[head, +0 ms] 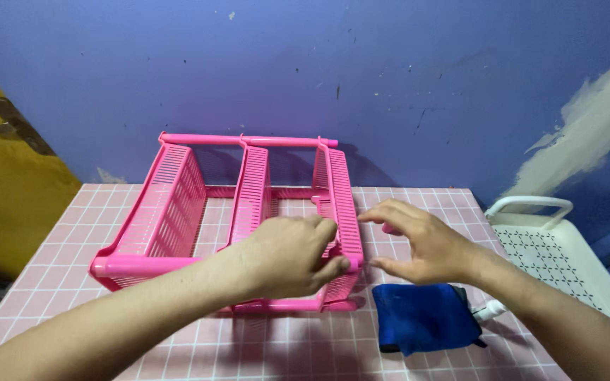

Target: The person assembles a pink plastic storage rack on a tiled table. They connect side panels and crossbars using small pink plastic connectors, then attach a base tray and secure it with additional connectors. The rack is partially assembled by the end of the clip.

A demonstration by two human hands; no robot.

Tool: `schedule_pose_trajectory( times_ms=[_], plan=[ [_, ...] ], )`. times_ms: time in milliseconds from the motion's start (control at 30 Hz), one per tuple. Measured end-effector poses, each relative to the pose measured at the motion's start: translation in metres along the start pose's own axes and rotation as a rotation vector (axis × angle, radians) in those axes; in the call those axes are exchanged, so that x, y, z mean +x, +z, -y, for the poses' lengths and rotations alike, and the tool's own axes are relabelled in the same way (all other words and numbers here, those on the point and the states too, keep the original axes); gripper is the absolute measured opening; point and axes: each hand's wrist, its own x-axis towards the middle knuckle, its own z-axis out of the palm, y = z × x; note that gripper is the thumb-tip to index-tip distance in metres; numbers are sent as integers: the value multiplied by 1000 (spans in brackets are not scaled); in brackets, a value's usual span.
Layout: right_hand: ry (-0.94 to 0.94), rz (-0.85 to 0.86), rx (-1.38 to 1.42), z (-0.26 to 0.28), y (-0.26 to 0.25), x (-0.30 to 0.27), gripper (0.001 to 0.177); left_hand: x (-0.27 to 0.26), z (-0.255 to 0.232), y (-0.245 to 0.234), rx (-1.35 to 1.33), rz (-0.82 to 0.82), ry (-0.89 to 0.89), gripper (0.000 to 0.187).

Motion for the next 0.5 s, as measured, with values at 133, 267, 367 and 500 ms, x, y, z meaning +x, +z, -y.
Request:
schedule_pose_trajectory(
  times_ms=[133, 267, 367, 500],
  plan=[
    [-207, -34, -175, 34, 23, 1, 67, -20, -8, 17, 38, -48, 43, 43],
    [-194, -69, -314, 39, 36, 4, 62, -27, 3, 28, 77, -70, 54, 38],
    [-166, -150, -356, 35, 46, 0, 60, -36, 8, 36, 216, -162, 99, 37],
    [92, -260, -208, 32, 67, -11, 77, -70, 17, 46, 510, -655, 230, 37]
  ],
)
